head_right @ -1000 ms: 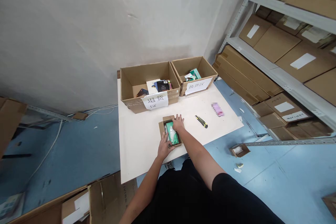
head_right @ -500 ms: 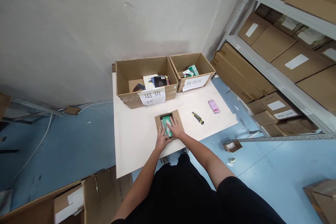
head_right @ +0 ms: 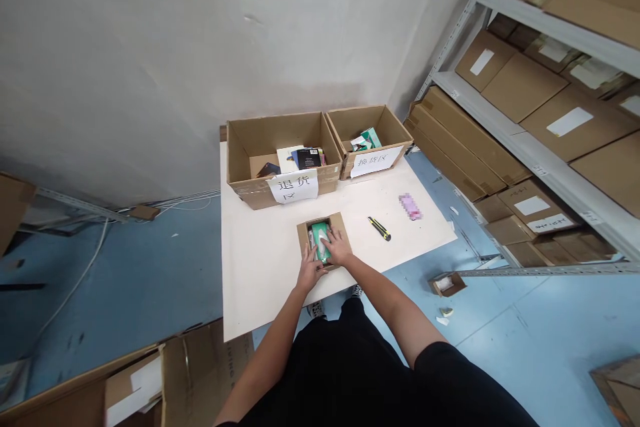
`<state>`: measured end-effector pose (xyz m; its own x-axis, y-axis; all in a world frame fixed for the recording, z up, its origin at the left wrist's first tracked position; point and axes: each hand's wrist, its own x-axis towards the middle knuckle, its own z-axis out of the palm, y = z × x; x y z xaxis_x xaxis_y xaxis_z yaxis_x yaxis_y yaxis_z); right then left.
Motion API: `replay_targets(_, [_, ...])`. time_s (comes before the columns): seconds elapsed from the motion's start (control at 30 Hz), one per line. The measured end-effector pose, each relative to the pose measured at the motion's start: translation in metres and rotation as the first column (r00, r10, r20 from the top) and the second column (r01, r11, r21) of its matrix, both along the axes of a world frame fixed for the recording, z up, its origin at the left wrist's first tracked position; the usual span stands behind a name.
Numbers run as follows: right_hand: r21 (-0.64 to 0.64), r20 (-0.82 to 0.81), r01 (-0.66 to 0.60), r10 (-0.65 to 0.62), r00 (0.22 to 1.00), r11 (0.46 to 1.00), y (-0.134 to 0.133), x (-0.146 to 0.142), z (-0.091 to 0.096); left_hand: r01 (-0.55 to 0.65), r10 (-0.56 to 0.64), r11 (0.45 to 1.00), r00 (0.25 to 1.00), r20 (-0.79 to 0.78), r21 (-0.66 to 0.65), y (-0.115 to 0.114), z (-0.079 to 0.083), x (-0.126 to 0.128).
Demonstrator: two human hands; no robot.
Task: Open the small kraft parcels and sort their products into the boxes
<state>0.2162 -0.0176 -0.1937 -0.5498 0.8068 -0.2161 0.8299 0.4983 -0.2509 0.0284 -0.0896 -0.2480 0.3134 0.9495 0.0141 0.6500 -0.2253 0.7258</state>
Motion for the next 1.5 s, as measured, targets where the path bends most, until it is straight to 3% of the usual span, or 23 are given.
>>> replay_targets(0.13, [-0.039, -0.043, -0.012, 0.011, 0.999, 0.999, 0.023, -0.015, 0.004, 0.009, -0.009, 0.999, 1.0, -0.002, -0.04, 0.003, -0.002, 0.001])
replay_targets(0.3, [-0.159, 0.068, 0.141, -0.132, 0.989, 0.977, 0.055, -0.049, 0.001, 0.011, -0.013, 0.998, 1.0, -0.023, -0.062, 0.001, 0.001, 0.003])
replay_targets(0.43, [-0.262, 0.147, 0.23, -0.197, 0.969, 0.937, 0.059, -0.065, -0.005, -0.008, 0.007, 0.998, 1.0, -0.021, -0.068, -0.003, 0.004, 0.002])
replay_targets(0.7, [-0.018, 0.06, 0.262, -0.261, 0.964, 0.965, 0.047, -0.062, 0.01, -0.009, 0.008, 0.998, 1.0, -0.016, -0.064, -0.001, 0.002, 0.006])
replay_targets(0.93, [0.139, -0.086, 0.377, -0.369, 0.926, 0.916, 0.019, -0.047, 0.022, -0.054, 0.054, 0.998, 0.998, 0.042, -0.021, -0.006, -0.006, 0.007])
replay_targets(1.07, [0.114, -0.092, 0.418, -0.41, 0.908, 0.901, 0.011, -0.048, 0.022, -0.124, 0.126, 0.992, 0.987, 0.101, -0.023, -0.015, -0.01, 0.008])
replay_targets(1.23, [0.002, 0.052, 0.538, -0.537, 0.842, 0.843, 0.029, -0.061, 0.034, -0.094, 0.096, 0.995, 0.989, 0.109, -0.024, -0.013, -0.006, 0.01])
replay_targets(1.37, [-0.08, 0.091, 0.435, -0.428, 0.899, 0.897, 0.037, -0.063, 0.049, -0.097, 0.097, 0.995, 0.988, 0.12, -0.005, -0.01, -0.002, 0.01])
replay_targets(1.5, [0.015, 0.016, 0.372, -0.372, 0.928, 0.928, 0.03, -0.06, 0.065, -0.141, 0.141, 0.99, 0.985, 0.097, -0.009, -0.009, 0.0, 0.003])
